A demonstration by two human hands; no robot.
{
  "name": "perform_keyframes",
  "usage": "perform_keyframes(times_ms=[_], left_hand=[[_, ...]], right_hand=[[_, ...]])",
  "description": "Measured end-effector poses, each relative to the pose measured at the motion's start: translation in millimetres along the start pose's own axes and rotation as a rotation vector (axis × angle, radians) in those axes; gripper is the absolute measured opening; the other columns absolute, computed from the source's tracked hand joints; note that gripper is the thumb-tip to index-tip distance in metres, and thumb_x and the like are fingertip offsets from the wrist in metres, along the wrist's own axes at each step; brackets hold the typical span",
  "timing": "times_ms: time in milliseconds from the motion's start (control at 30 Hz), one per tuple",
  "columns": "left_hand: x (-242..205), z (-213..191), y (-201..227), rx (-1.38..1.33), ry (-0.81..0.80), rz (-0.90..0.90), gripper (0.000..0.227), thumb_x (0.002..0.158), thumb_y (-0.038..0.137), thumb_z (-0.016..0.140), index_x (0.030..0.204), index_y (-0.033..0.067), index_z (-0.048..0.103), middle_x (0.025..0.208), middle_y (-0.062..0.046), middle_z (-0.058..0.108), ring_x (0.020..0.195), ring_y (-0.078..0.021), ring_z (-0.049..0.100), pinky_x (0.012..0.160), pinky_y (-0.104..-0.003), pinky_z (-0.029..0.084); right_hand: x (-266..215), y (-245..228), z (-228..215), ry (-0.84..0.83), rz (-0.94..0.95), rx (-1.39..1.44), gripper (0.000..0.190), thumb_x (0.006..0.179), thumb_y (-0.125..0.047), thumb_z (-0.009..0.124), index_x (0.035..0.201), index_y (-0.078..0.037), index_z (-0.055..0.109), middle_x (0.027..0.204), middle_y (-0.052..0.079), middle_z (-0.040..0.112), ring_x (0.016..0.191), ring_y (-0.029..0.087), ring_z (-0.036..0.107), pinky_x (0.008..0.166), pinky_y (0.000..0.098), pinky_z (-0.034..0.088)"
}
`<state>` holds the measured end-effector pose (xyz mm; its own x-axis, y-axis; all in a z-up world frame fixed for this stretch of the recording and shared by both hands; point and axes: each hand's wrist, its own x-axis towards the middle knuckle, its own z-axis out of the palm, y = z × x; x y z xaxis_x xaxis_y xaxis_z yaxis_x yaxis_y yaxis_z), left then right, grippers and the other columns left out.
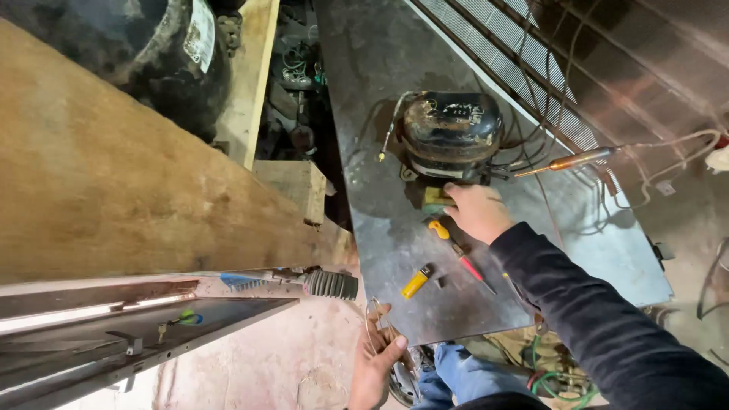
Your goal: Repairing and testing a refrigerator compressor and associated copper lines in a workshop environment.
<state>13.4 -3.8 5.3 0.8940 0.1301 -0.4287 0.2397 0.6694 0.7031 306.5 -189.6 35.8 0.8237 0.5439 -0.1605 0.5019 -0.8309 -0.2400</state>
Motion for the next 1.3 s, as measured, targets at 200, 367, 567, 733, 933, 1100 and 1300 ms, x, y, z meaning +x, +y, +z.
perform_keyframes(times_ms=[200,367,567,733,933,1100,1300], left_hand=[[32,19,-11,0.133,0.039,0.069,0.024,0.102,0.008,0.071,0.114,-0.0075,0.058,0.09,-0.011,0.054,0.07,-0.0195,0.05,0.065,-0.034,0.04],[47,80,33,-0.217,-0.177,-0.002,0.028,0.089,0.023,0.065,0.112,0.0078,0.058,0.135,-0.009,0.063,0.129,-0.0312,0.058,0.106,-0.051,0.046],[31,49,7,-0.2,-0.325,-0.012,0.036,0.094,0.026,0.071,0.12,0.0061,0.055,0.116,-0.007,0.058,0.115,-0.0222,0.055,0.105,-0.038,0.041],[-9,9,15,-0.182,-0.133,-0.039,0.037,0.09,0.026,0.07,0.117,0.0062,0.056,0.107,-0.006,0.058,0.1,-0.0189,0.055,0.089,-0.033,0.042],[-37,-25,-1,-0.21,-0.086,-0.003,0.044,0.09,0.035,0.07,0.118,0.005,0.055,0.107,-0.007,0.056,0.101,-0.0192,0.055,0.089,-0.032,0.041],[-37,-7,-3,-0.403,0.012,0.035,0.052,0.084,0.045,0.069,0.114,0.0067,0.055,0.111,-0.005,0.057,0.111,-0.0231,0.057,0.098,-0.038,0.044],[-30,19,-12,-0.584,-0.143,0.045,0.052,0.082,0.054,0.066,0.107,0.01,0.054,0.129,-0.014,0.063,0.116,-0.0294,0.059,0.096,-0.042,0.047]], right_hand=[[-55,4,-37,0.091,0.194,0.595,0.04,0.093,-0.028,0.078,0.106,0.006,0.062,0.078,0.014,0.069,0.066,0.028,0.061,0.064,0.0367,0.051],[-105,-17,-17,-0.056,0.282,1.317,0.047,0.087,-0.025,0.075,0.12,0.007,0.062,0.097,0.002,0.07,0.085,0.006,0.062,0.072,0.0253,0.051],[-137,-47,30,-0.11,0.179,1.198,0.048,0.088,-0.028,0.075,0.12,0.005,0.062,0.093,0.002,0.071,0.082,0.005,0.061,0.07,0.0252,0.052],[-129,-51,22,-0.025,0.183,0.805,0.053,0.088,-0.03,0.074,0.127,0.003,0.058,0.086,0.011,0.074,0.078,0.021,0.068,0.067,0.0342,0.054],[-112,-59,71,0.216,-0.095,0.243,0.031,0.082,-0.024,0.073,0.102,-0.002,0.062,0.092,0.014,0.075,0.094,0.034,0.073,0.078,0.0424,0.056],[-123,-74,43,0.496,-0.249,0.192,0.031,0.078,-0.016,0.07,0.104,-0.002,0.061,0.101,0.018,0.073,0.097,0.035,0.072,0.09,0.0442,0.056],[-156,-109,30,-0.24,0.176,0.826,0.046,0.082,-0.015,0.071,0.127,-0.008,0.061,0.106,0.013,0.078,0.1,0.03,0.077,0.088,0.0368,0.059]])
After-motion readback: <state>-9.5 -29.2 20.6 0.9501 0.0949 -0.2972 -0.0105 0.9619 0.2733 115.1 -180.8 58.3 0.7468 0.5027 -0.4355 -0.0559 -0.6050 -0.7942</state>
